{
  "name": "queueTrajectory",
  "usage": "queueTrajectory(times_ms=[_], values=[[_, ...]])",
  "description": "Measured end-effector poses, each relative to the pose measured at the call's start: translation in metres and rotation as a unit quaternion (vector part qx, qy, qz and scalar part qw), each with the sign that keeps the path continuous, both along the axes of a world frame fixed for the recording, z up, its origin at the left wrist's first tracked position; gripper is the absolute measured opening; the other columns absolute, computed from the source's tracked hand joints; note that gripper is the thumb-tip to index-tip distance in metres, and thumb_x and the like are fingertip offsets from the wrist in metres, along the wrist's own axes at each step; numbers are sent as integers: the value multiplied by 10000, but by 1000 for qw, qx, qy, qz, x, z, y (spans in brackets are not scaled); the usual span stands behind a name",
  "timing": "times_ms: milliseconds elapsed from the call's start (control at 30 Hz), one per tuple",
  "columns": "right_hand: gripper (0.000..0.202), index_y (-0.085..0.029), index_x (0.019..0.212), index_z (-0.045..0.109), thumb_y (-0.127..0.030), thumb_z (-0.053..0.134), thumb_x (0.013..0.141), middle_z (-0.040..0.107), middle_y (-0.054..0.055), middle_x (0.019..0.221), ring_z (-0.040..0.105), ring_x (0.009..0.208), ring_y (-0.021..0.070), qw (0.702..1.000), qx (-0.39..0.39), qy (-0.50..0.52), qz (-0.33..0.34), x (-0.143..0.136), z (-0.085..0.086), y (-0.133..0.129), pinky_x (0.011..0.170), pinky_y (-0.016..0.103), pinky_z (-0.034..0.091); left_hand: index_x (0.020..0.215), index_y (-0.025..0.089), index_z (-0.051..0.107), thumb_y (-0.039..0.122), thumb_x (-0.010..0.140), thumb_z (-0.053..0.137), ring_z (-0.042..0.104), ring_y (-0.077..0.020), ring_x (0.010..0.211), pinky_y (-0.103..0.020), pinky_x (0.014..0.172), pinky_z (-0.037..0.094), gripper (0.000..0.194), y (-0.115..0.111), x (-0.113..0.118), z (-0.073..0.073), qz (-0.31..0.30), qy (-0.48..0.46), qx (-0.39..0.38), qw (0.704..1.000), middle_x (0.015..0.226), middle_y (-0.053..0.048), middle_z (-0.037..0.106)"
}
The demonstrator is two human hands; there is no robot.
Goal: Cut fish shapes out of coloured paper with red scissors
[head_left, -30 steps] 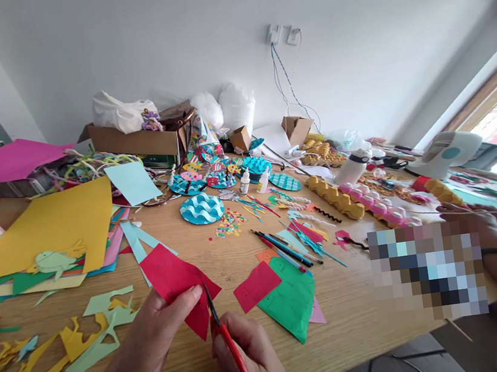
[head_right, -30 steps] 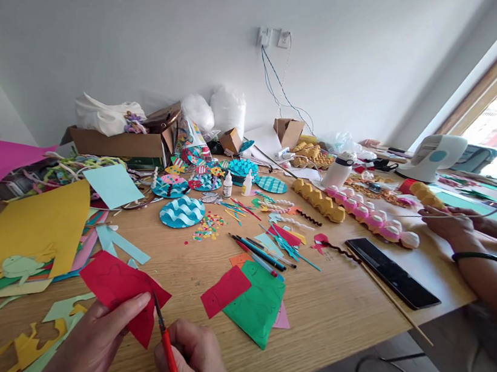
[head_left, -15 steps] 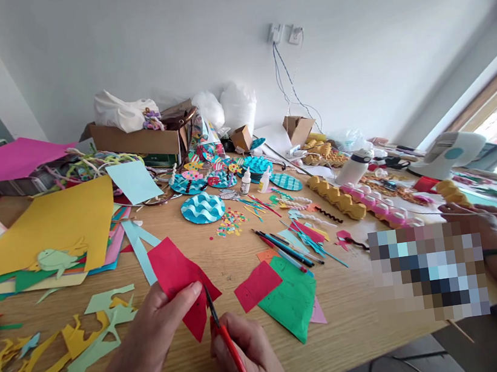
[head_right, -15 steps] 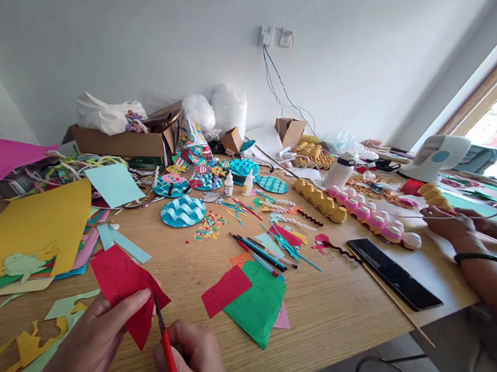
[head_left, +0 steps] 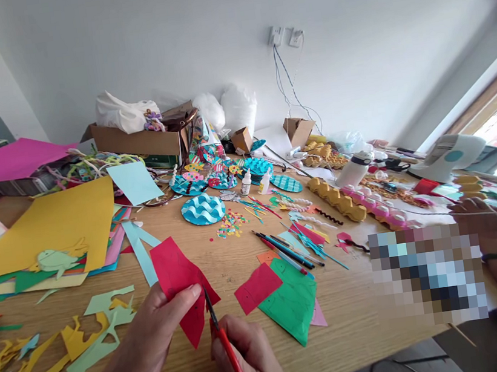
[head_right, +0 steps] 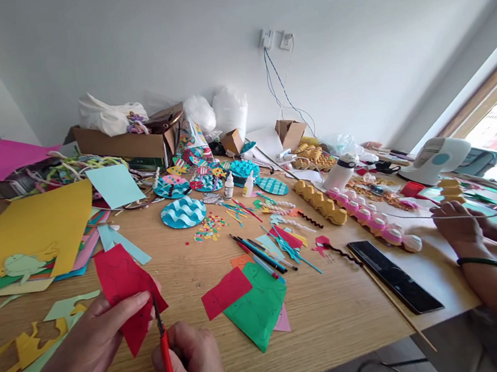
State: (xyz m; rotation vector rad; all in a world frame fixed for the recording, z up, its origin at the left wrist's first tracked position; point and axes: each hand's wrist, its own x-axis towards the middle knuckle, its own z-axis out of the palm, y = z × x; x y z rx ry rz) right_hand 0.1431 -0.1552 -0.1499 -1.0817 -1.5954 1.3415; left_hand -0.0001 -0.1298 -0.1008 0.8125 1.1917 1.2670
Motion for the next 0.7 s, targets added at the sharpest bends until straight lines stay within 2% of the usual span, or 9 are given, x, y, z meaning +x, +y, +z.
queueTrajectory(times_ms=[200, 433, 700], values=[[604, -209, 595, 391, -758, 359, 845, 355, -50, 483, 363, 446, 92, 1000, -15, -17, 9, 0, -4, 2, 406, 196, 277, 586, 203, 651, 275, 616, 750, 544, -157, 612, -253, 606, 455, 126, 0, 2, 3, -17, -9, -4, 1000, 581, 50, 663], [552, -200, 588, 366, -654, 377, 903, 332, -47, 513, 321, 496, 93, 998, 51, -27, -6, 0, -3, 4, 452, 215, 249, 618, 203, 652, 304, 635, 756, 558, -164, 637, -261, 636, 465, 146, 1, 1, -1, -29, -19, -13, 999, 591, 55, 669], [542, -200, 589, 378, -652, 466, 875, 309, -49, 520, 299, 512, 95, 1000, 16, -16, 4, 3, -2, 2, 434, 209, 216, 670, 215, 692, 286, 645, 771, 593, -173, 673, -251, 649, 479, 109, 0, -3, -2, -10, -20, -16, 1000, 606, 54, 688]])
